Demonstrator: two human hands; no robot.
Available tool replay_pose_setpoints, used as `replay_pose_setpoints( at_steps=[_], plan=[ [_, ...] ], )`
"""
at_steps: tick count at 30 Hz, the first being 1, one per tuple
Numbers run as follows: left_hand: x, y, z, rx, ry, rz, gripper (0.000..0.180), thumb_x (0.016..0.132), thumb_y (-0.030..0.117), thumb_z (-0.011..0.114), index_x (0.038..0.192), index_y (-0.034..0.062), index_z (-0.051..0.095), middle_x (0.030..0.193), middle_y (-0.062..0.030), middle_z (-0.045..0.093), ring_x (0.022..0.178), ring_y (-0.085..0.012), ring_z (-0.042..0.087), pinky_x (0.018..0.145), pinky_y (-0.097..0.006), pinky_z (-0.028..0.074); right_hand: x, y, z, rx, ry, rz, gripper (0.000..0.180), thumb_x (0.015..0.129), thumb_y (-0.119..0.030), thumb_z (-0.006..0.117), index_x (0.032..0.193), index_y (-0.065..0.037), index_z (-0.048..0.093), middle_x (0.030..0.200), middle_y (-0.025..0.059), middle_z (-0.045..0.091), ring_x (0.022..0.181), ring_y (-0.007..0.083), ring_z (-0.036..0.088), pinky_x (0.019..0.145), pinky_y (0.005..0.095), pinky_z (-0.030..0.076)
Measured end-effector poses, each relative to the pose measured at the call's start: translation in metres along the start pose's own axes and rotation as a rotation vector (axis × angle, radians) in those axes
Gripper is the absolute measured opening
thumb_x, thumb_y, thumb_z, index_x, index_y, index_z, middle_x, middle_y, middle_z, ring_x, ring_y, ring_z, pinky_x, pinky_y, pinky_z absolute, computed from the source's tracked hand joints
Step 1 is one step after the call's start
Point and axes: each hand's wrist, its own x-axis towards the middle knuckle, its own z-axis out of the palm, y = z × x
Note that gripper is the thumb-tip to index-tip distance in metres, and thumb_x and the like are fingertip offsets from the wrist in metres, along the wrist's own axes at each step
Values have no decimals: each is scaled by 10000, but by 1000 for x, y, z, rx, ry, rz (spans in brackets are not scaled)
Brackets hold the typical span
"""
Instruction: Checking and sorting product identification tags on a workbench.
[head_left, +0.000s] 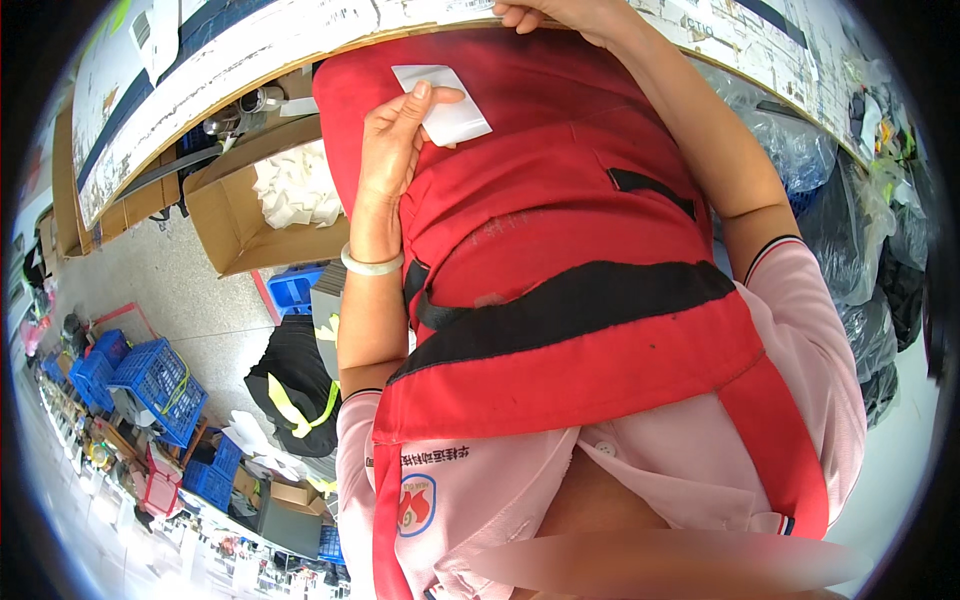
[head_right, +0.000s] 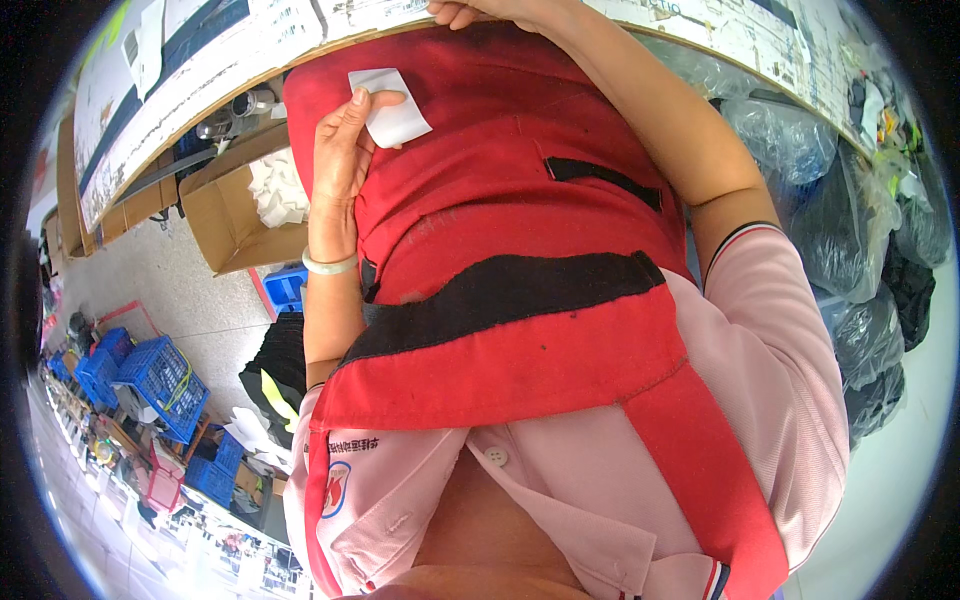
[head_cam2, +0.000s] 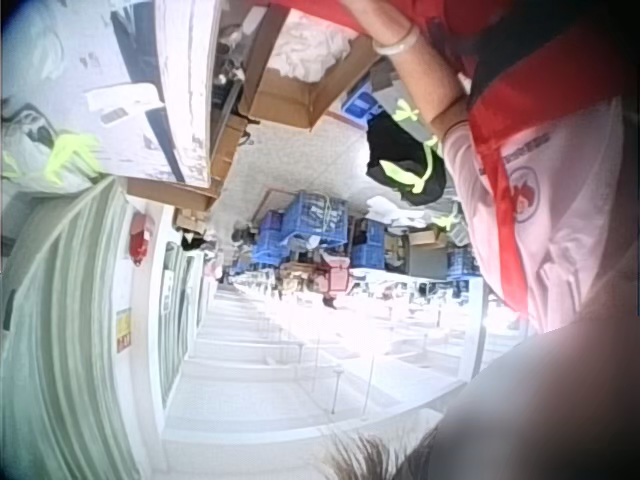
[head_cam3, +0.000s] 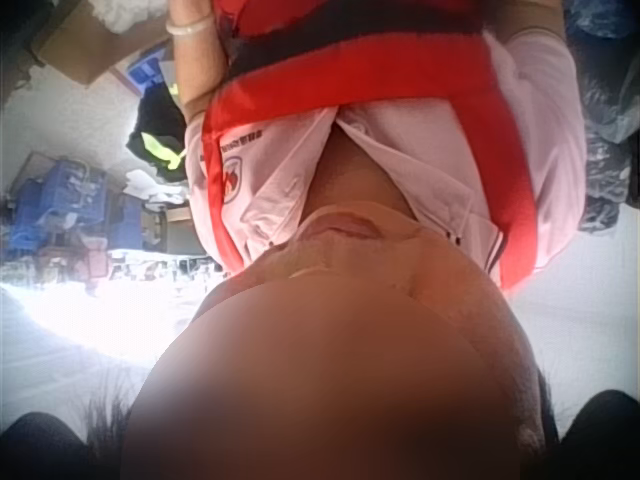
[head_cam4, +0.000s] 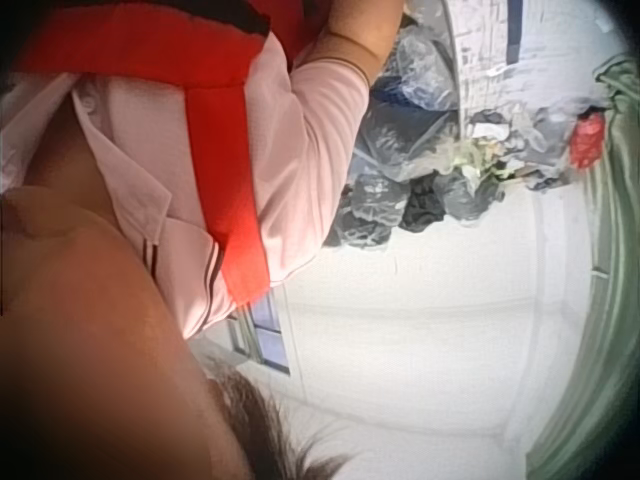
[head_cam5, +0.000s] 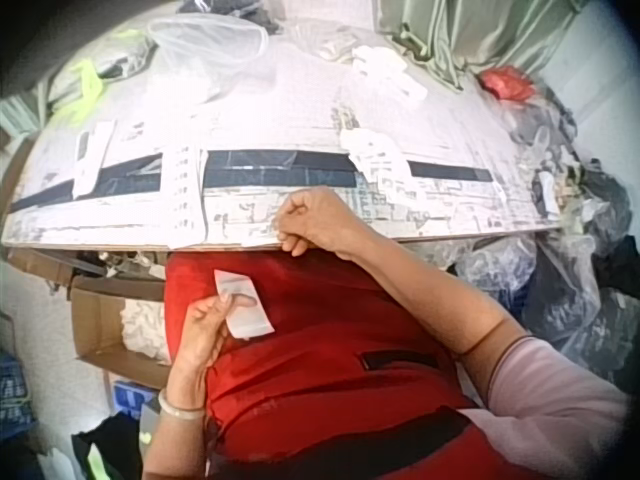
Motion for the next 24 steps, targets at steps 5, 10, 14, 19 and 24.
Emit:
replay_pose_setpoints(
  at_steps=[5, 10, 14, 19, 24],
  plan=[
    [1, -1, -1, -2, 1, 2, 415, 972, 314, 517, 978, -75, 662, 843, -128, 664, 691, -162, 622, 617, -266, 505, -1, -2, 0, -6, 8, 13, 143, 861, -90, 603, 856, 50, 632, 729, 122, 654, 586, 164, 634, 509, 248, 522],
    [1, -2, -1, -15, 3, 5, 406, 970, 309, 521, 977, -72, 665, 844, -123, 664, 694, -159, 622, 623, -265, 510, 1, 0, 0, 6, 13, 14, 144, 858, -93, 607, 856, 48, 636, 731, 121, 654, 584, 161, 633, 508, 248, 522],
    [1, -3, -3, -13, -13, 4, 404, 971, 306, 520, 978, -71, 665, 846, -121, 664, 695, -157, 622, 624, -264, 514, 1, 1, 0, 3, 6, 3, 149, 857, -97, 609, 859, 49, 637, 734, 121, 655, 583, 159, 633, 506, 248, 523],
    [2, -3, -4, -11, -13, 10, 406, 972, 306, 517, 978, -72, 664, 844, -121, 664, 696, -155, 622, 618, -264, 514, 1, 1, 0, -1, 4, -5, 150, 857, -99, 610, 855, 49, 637, 736, 122, 657, 582, 159, 635, 506, 248, 523],
    [1, -2, -3, -14, -13, 18, 404, 975, 301, 512, 978, -75, 662, 838, -124, 663, 693, -159, 624, 612, -265, 515, 1, 2, 1, 4, 13, -10, 146, 855, -92, 609, 844, 51, 639, 727, 127, 659, 574, 161, 637, 500, 247, 523]
  ],
)
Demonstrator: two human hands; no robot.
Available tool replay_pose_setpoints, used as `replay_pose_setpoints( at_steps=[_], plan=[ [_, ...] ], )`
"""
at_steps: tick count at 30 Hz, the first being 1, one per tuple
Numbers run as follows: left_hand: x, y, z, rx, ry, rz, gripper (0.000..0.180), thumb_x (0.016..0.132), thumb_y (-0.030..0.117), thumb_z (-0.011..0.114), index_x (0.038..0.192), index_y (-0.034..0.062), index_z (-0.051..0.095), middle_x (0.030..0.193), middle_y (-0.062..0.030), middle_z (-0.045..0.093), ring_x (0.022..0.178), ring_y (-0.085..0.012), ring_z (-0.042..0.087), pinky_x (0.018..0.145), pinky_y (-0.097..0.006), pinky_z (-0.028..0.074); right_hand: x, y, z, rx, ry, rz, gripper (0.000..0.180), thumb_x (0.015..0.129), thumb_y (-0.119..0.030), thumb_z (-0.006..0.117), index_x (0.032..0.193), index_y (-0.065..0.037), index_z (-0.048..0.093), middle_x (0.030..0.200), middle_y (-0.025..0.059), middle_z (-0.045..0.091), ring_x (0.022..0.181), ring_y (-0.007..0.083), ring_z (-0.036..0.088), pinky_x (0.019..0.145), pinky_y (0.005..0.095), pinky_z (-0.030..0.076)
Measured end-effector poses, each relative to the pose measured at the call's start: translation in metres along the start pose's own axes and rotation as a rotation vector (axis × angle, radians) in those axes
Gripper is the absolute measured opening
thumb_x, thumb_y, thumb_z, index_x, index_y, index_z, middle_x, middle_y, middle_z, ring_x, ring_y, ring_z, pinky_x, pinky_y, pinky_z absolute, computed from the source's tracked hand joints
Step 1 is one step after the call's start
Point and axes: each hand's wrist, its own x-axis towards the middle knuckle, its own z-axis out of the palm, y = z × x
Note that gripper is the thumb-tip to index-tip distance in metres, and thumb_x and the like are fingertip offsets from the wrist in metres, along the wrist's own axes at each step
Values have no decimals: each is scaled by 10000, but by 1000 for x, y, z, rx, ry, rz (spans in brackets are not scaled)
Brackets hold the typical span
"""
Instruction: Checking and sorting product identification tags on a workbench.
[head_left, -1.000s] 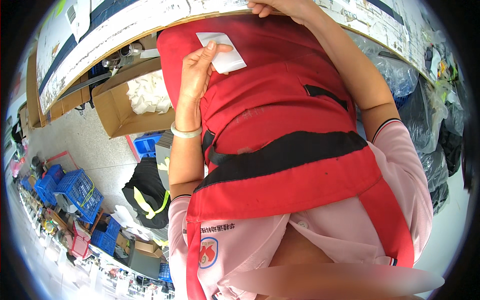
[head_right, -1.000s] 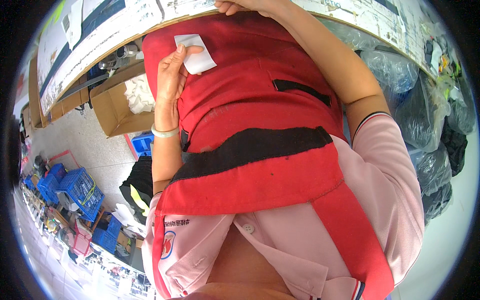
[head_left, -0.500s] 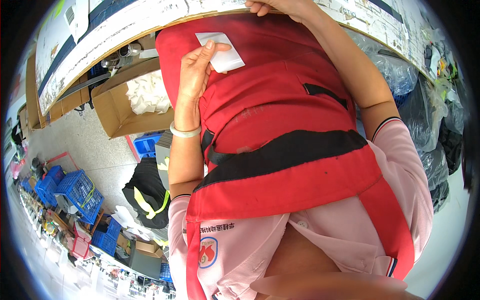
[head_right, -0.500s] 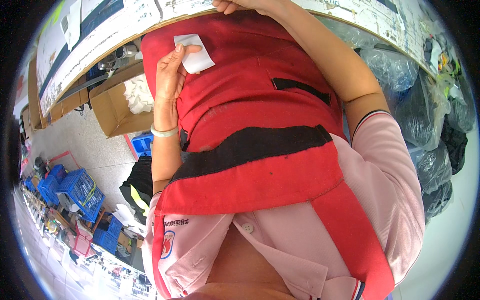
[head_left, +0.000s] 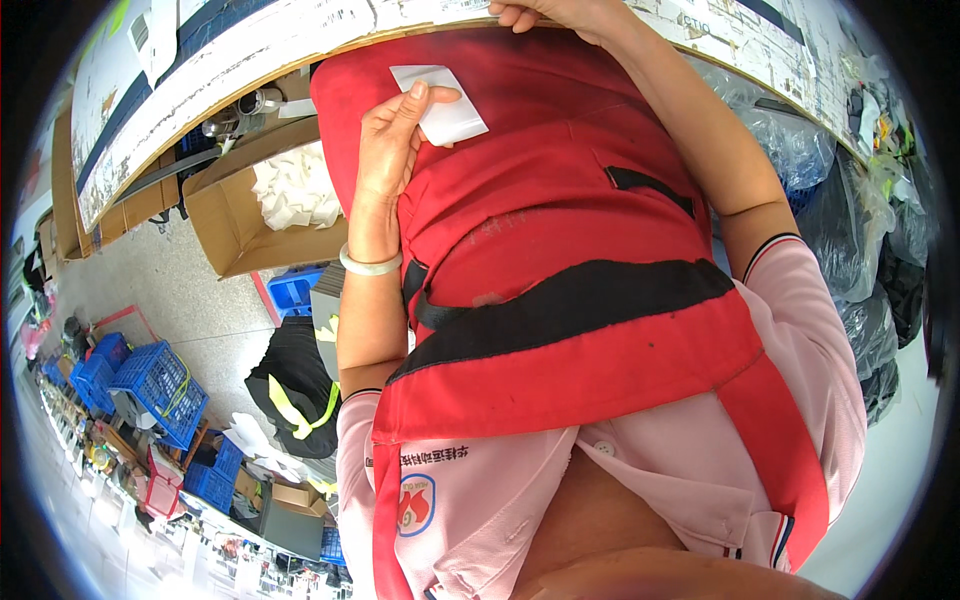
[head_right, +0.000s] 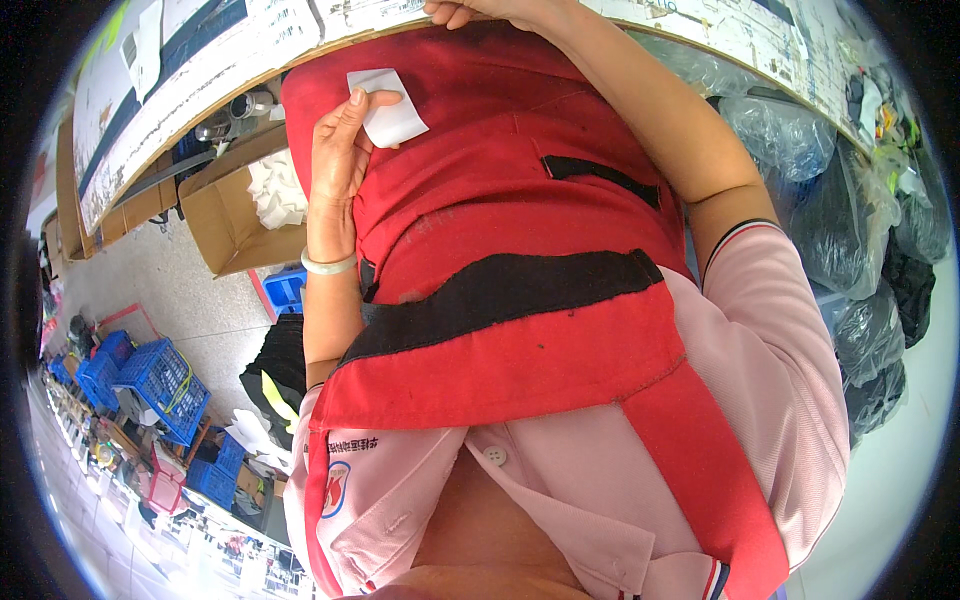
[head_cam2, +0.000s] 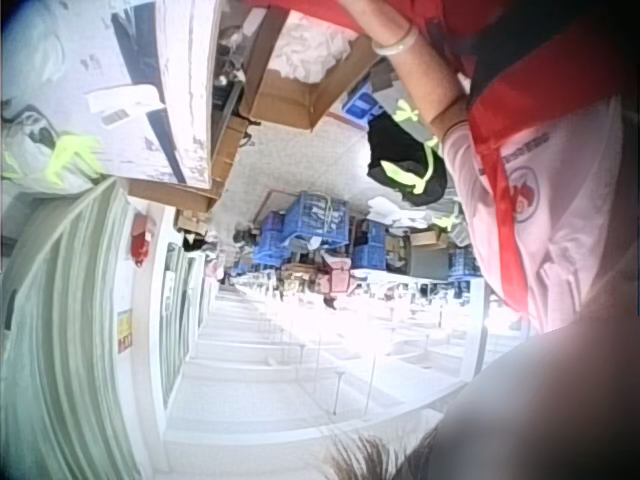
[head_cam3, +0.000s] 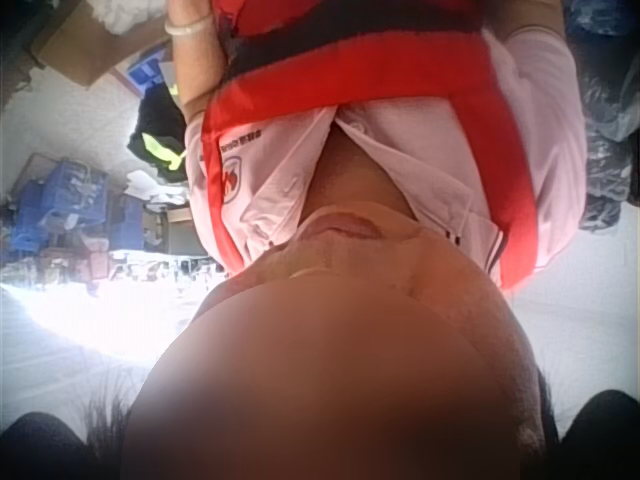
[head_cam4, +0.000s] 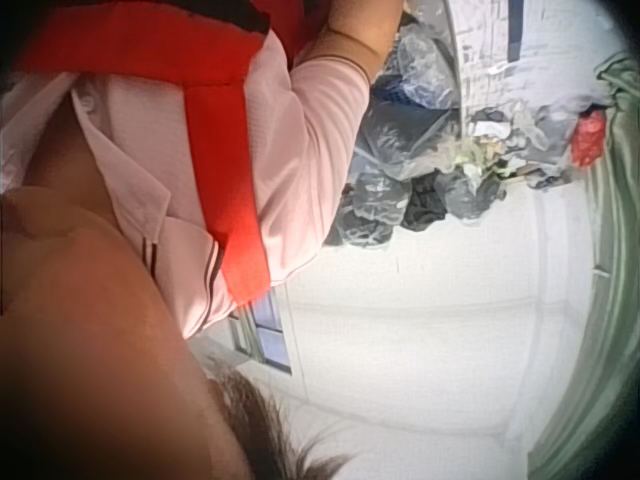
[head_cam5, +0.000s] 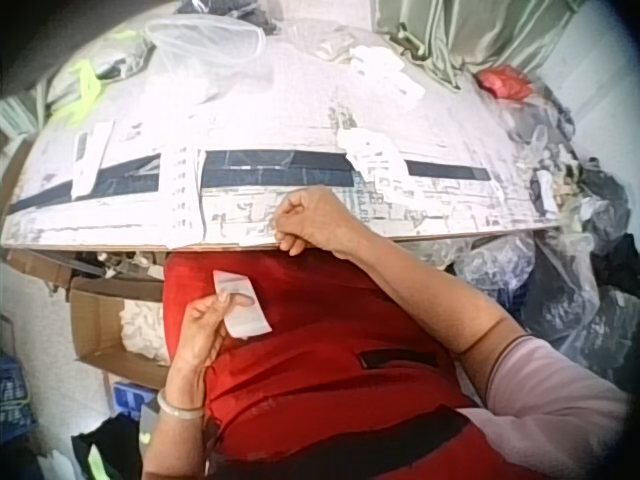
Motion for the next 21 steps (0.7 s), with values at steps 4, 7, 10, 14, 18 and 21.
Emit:
replay_pose_setpoints(
  at_steps=[4, 7, 10, 14, 18, 21],
  plan=[
    [0, 2, 1, 7, -1, -4, 404, 977, 296, 508, 979, -78, 659, 835, -129, 663, 689, -164, 626, 610, -266, 517, -1, -1, 2, -17, 6, -24, 146, 852, -87, 608, 841, 55, 639, 725, 130, 661, 573, 164, 638, 497, 247, 522],
    [1, 1, -1, 6, -5, -2, 404, 976, 297, 510, 980, -78, 659, 834, -130, 663, 687, -165, 627, 609, -266, 516, -1, -4, 2, -63, 3, -49, 150, 851, -86, 606, 837, 59, 638, 725, 132, 661, 574, 166, 640, 497, 246, 521],
    [1, 1, -1, 4, 1, -9, 400, 975, 296, 512, 984, -76, 658, 835, -127, 664, 688, -164, 627, 609, -266, 516, -1, -5, 3, -103, -3, -55, 153, 856, -87, 602, 838, 62, 633, 715, 126, 656, 571, 163, 635, 496, 245, 518],
    [0, 1, -1, -9, -2, -17, 377, 974, 277, 517, 985, -72, 661, 840, -122, 666, 691, -162, 629, 607, -262, 515, -14, -11, 2, 10, -20, -56, 151, 883, -95, 595, 869, 52, 626, 714, 104, 645, 574, 142, 616, 500, 231, 503],
    [0, -1, -1, -13, -9, -12, 343, 965, 247, 536, 987, -71, 662, 843, -121, 667, 694, -161, 631, 606, -258, 515, -25, -15, -2, 42, -47, -95, 135, 898, -100, 596, 898, 32, 628, 719, 78, 635, 581, 125, 604, 506, 220, 489],
    [-2, 0, 2, -9, 43, -9, 307, 954, 215, 555, 993, -71, 660, 840, -119, 667, 692, -160, 631, 599, -258, 516, -35, -10, 2, 65, -122, -96, 134, 892, -111, 610, 901, 21, 632, 719, 67, 632, 588, 117, 603, 511, 223, 490]
  ],
)
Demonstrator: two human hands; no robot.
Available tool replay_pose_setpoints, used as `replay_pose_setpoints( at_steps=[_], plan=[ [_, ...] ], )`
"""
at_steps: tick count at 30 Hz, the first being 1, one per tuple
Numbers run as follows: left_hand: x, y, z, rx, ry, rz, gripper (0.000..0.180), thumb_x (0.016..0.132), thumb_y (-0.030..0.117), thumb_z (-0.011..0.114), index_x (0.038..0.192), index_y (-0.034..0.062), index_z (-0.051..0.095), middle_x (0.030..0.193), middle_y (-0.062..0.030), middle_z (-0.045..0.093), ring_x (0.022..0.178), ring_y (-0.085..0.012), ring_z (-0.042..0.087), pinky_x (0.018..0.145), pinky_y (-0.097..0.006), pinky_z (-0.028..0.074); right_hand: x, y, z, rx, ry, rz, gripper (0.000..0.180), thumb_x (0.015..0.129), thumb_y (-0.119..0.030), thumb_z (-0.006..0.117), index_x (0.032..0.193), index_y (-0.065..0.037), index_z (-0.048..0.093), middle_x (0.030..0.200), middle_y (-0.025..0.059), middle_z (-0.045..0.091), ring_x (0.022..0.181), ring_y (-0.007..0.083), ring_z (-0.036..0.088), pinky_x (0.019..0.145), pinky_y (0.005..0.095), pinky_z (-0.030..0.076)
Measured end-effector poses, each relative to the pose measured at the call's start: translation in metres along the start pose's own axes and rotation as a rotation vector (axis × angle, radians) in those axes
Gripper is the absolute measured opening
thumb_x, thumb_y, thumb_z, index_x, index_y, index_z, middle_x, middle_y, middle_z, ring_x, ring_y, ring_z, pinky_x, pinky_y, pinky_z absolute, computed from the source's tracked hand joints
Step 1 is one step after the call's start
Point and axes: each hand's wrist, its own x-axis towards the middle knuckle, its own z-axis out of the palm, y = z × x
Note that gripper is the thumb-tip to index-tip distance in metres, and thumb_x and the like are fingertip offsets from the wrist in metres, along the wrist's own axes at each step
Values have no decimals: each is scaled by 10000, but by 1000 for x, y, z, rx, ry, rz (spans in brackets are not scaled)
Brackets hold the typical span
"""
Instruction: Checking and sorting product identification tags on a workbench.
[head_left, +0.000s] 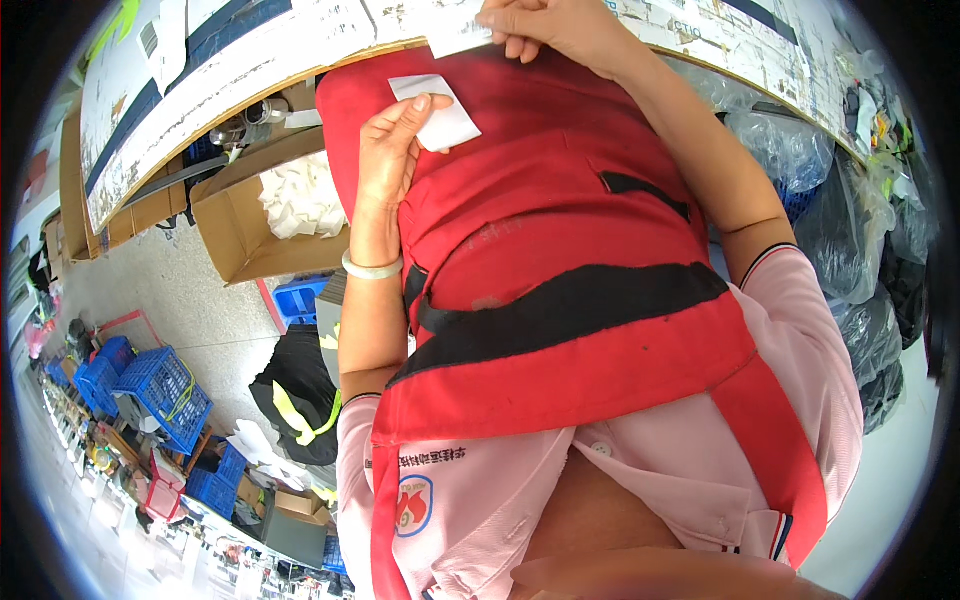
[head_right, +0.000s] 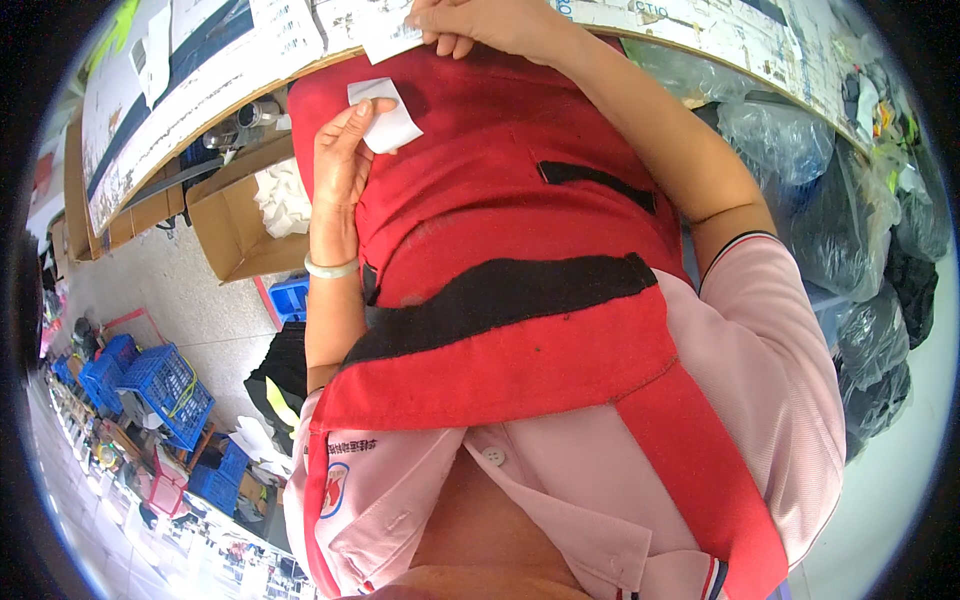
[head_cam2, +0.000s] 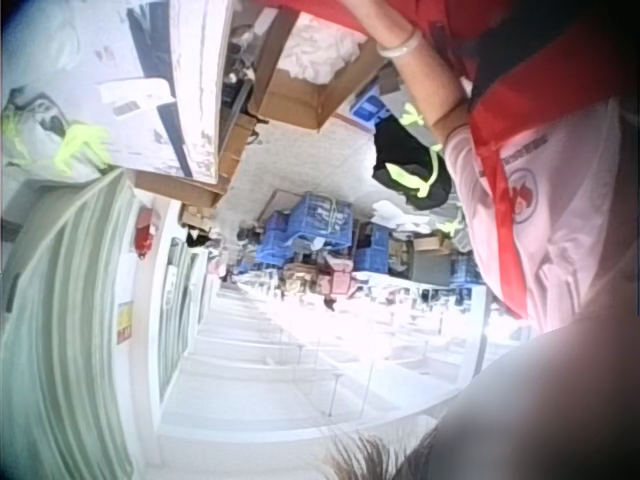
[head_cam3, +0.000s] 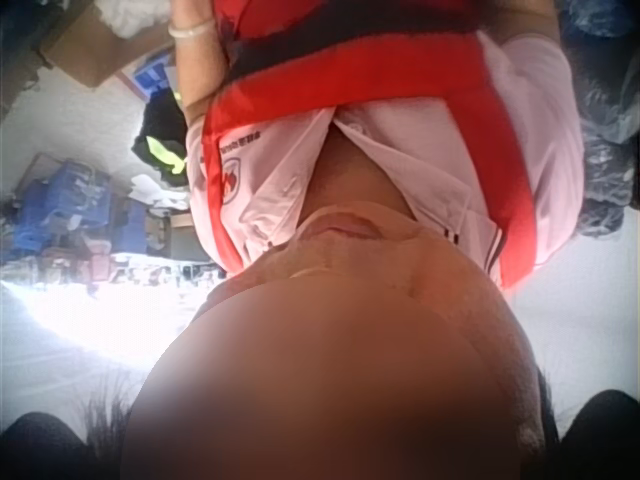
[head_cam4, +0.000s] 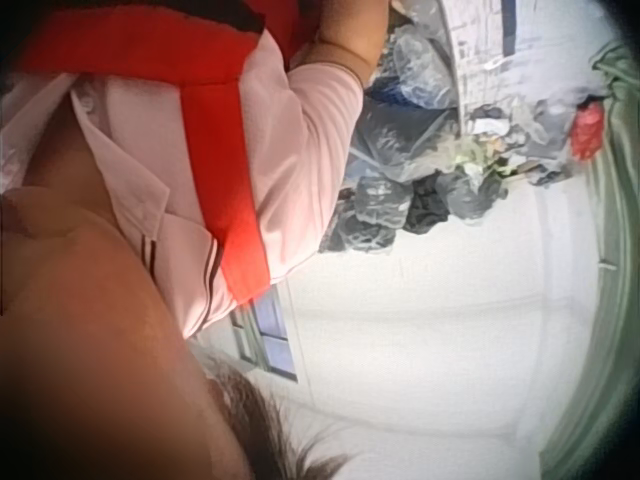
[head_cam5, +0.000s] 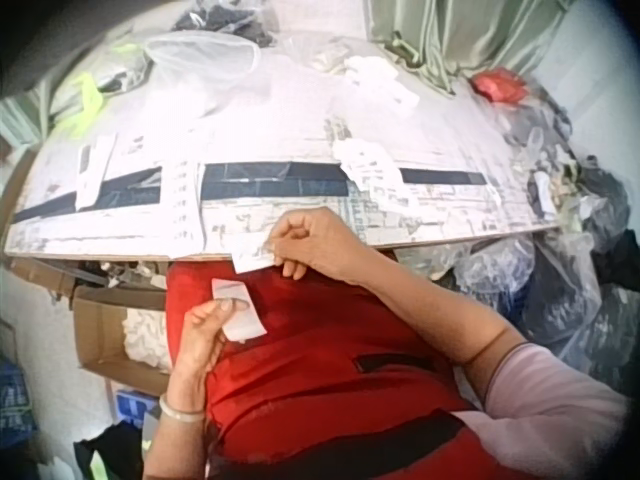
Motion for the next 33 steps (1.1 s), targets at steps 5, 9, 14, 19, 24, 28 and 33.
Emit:
replay_pose_setpoints(
  at_steps=[5, 9, 14, 19, 24, 28, 33],
  plan=[
    [-2, -2, -3, -81, -59, 100, 251, 933, 160, 586, 992, -72, 661, 841, -109, 674, 693, -151, 630, 591, -272, 520, -19, 5, 19, -28, -168, 19, 164, 885, -145, 626, 905, 17, 639, 742, 64, 638, 603, 102, 601, 524, 221, 492],
    [-3, -7, -3, 17, 62, 115, 143, 865, 81, 674, 937, -41, 692, 834, -56, 683, 718, -91, 605, 665, -215, 480, -24, 5, 27, -59, -258, 79, 200, 895, -176, 622, 931, 20, 634, 738, 53, 630, 609, 101, 601, 532, 219, 492],
    [-4, -7, -1, -5, 84, 116, 125, 848, 76, 694, 923, -23, 706, 826, -31, 684, 725, -63, 585, 673, -194, 457, -22, 11, 15, -192, 82, -146, 226, 888, -183, 639, 1000, 13, 623, 755, 29, 629, 617, 95, 586, 545, 228, 470],
    [-4, -6, 4, 136, 63, 123, 129, 850, 72, 687, 934, -24, 706, 821, -25, 683, 724, -54, 576, 672, -190, 450, -28, 34, 23, -155, -127, -46, 225, 865, -216, 664, 995, -33, 664, 820, 9, 644, 739, 75, 590, 698, 209, 477],
    [-15, -7, -5, 306, 133, 125, 138, 862, 55, 655, 964, -27, 697, 864, -37, 682, 796, -83, 589, 739, -205, 453, -36, 22, -17, -136, 120, -16, 206, 893, -213, 625, 967, -25, 665, 759, 23, 636, 682, 80, 589, 649, 216, 480],
    [-28, -4, -36, 44, 140, 160, 202, 880, 17, 614, 1072, -33, 650, 1038, -86, 661, 893, -125, 609, 840, -250, 469, -41, 29, -129, -383, 492, -3, 191, 881, -162, 633, 1012, -24, 648, 824, 52, 642, 728, 101, 597, 667, 242, 484],
    [-34, 17, -62, -101, 287, 206, 321, 900, 67, 597, 1204, -28, 564, 1134, -113, 632, 1012, -176, 624, 902, -316, 507, -47, 43, -176, -1087, 933, -407, 194, 845, -127, 653, 1002, -15, 638, 820, 70, 624, 764, 140, 570, 710, 266, 461]
  ],
)
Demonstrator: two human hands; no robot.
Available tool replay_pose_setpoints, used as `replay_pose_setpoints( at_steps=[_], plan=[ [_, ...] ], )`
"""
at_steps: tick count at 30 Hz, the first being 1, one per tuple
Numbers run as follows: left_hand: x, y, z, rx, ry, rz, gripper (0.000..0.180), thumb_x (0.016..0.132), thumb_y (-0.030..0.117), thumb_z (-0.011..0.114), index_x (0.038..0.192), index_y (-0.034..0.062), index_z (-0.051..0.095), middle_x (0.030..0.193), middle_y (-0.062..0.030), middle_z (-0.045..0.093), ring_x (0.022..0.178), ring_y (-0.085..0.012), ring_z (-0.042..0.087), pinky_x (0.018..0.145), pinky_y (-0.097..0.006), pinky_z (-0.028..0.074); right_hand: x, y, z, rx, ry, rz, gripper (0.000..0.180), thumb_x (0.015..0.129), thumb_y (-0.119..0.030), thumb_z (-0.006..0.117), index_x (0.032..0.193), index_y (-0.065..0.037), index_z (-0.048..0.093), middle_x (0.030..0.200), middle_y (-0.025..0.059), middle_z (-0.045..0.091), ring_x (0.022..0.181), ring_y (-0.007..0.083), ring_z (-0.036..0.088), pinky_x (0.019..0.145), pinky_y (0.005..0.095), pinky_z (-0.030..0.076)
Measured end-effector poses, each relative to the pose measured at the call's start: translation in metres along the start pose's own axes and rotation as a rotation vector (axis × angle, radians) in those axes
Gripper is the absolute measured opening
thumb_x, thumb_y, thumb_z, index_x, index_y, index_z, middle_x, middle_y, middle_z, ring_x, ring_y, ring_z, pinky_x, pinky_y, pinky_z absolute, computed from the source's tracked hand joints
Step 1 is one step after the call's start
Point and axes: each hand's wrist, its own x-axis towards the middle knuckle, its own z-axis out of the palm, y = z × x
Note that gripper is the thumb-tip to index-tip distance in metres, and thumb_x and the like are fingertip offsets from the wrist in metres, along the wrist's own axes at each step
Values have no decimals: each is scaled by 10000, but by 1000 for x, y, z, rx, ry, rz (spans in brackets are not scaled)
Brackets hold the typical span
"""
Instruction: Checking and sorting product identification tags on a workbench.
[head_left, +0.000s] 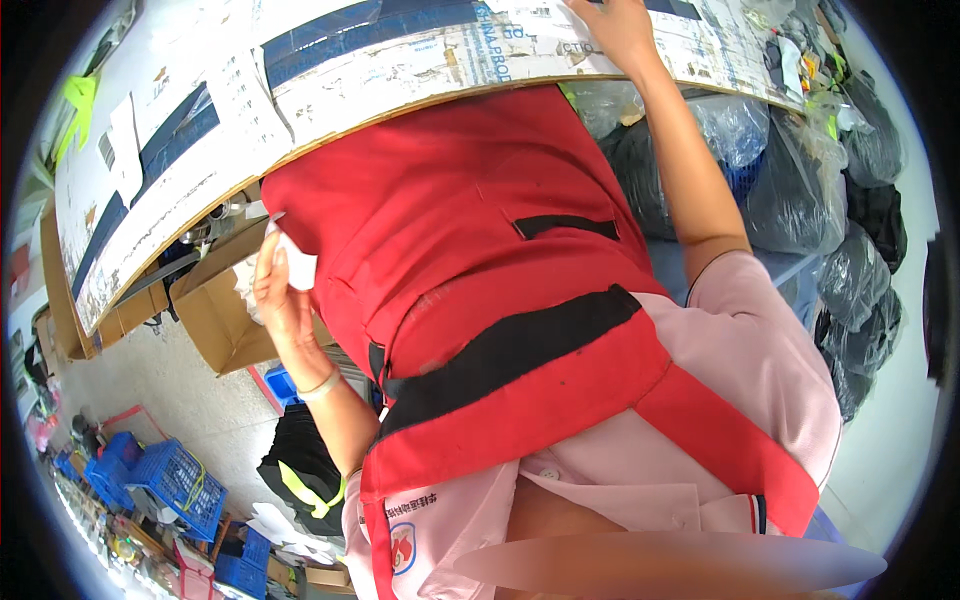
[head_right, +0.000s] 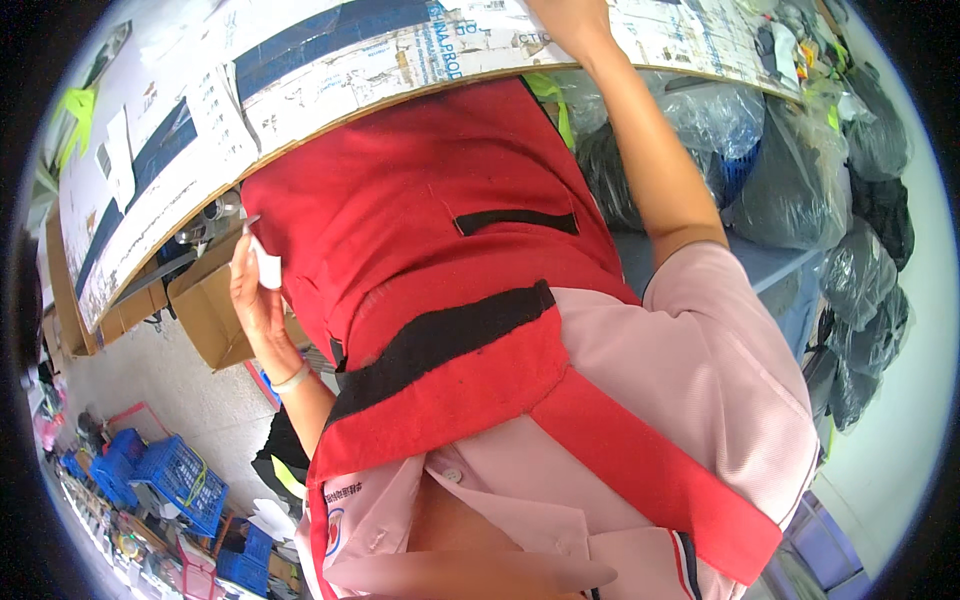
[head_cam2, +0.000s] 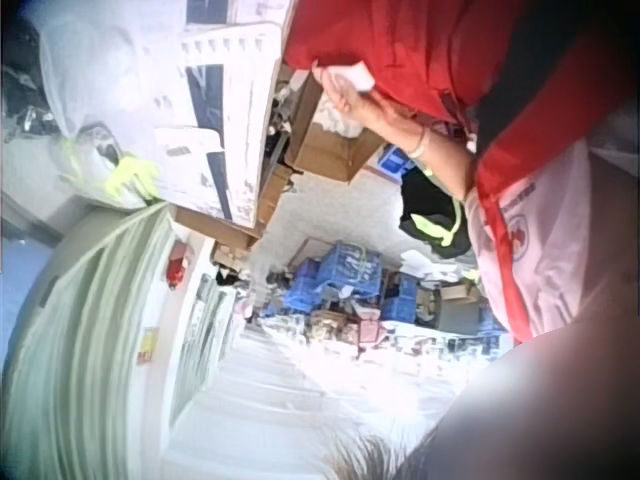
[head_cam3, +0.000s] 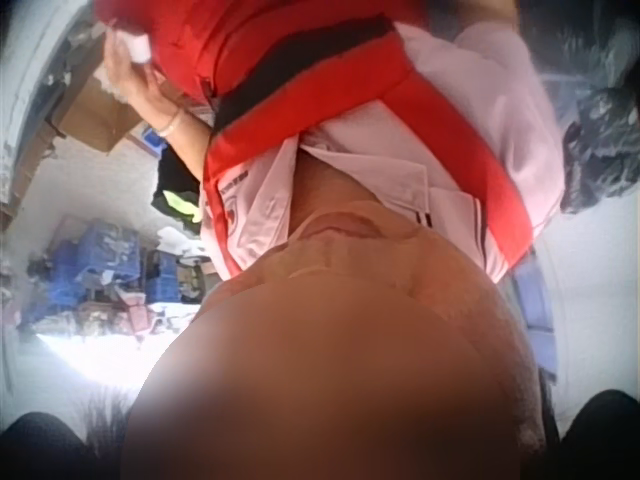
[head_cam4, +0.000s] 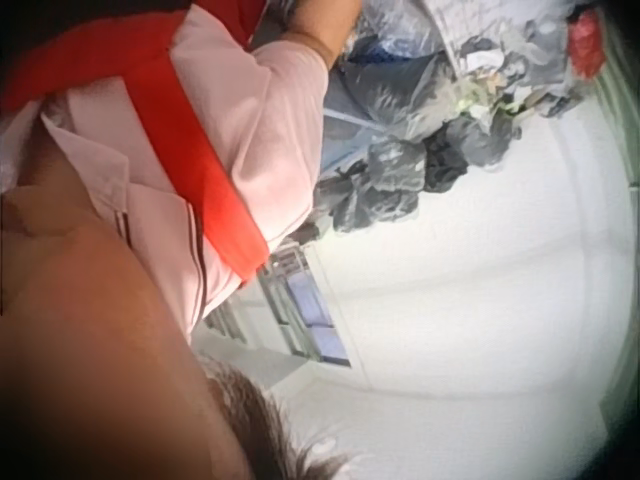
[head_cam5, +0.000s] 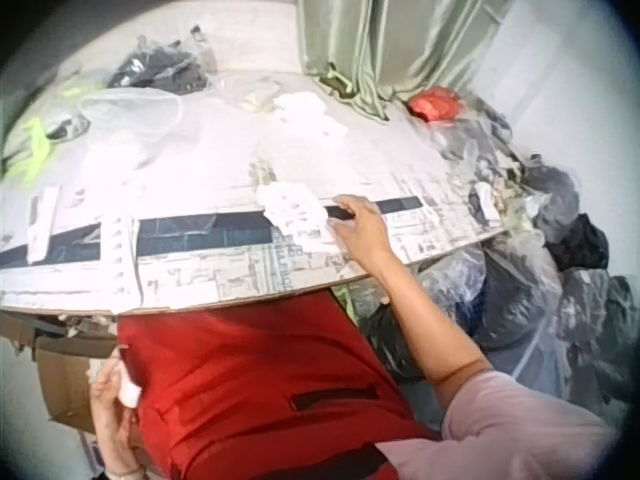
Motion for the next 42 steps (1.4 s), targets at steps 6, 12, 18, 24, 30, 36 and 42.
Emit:
replay_pose_setpoints(
  at_steps=[6, 12, 18, 24, 30, 36, 42],
  plan=[
    [2, -44, -194, -53, 231, -83, 355, 901, 113, 599, 1244, 48, 532, 1172, -69, 613, 950, -184, 629, 790, -347, 552, -31, -181, -51, 635, -449, -176, 180, 896, -167, 587, 1023, -80, 679, 914, 43, 662, 858, 148, 638, 763, 269, 495],
    [2, -76, -276, 543, 761, -169, 573, 808, 100, 661, 1346, 48, 470, 1306, -165, 527, 1099, -242, 537, 931, -358, 429, -41, -285, -132, 1254, -331, -1084, 154, 731, -152, 615, 850, -59, 643, 807, 29, 592, 639, 151, 550, 494, 289, 421],
    [18, -80, -256, 679, 894, 15, 575, 753, 55, 690, 1304, 56, 523, 1222, -174, 557, 1034, -217, 530, 892, -332, 428, -47, -351, -118, 1678, -548, -873, 187, 770, -190, 601, 733, -9, 570, 681, 87, 531, 560, 206, 541, 441, 337, 412],
    [46, -40, -156, 635, 546, 307, 269, 842, 100, 673, 1090, -2, 647, 830, -50, 654, 674, -89, 560, 606, -216, 446, -57, -341, -56, 1231, -744, -1045, 123, 797, -161, 591, 801, -45, 548, 689, 106, 551, 624, 269, 586, 522, 381, 453],
    [76, 80, 33, 737, 207, 421, 242, 854, 145, 683, 1030, -21, 668, 768, -28, 656, 655, -80, 573, 624, -221, 470, -77, -310, -12, 1135, -923, -644, 127, 868, -178, 610, 932, -72, 643, 768, 49, 627, 669, 227, 616, 582, 331, 503],
    [135, 83, 56, 1265, 166, 571, 550, 751, 243, 787, 1192, -21, 593, 785, -42, 669, 664, -84, 591, 622, -206, 471, -77, -299, -10, 1040, -958, -657, 120, 879, -174, 609, 929, -79, 663, 837, 71, 656, 736, 238, 640, 634, 336, 514],
    [143, 83, 42, 710, 49, 400, 468, 755, 95, 772, 1161, -51, 590, 813, -48, 682, 700, -88, 611, 653, -198, 479, -75, -277, -2, 1026, -1006, -441, 144, 886, -166, 600, 962, -63, 665, 863, 93, 662, 765, 261, 641, 677, 334, 512]
  ],
)
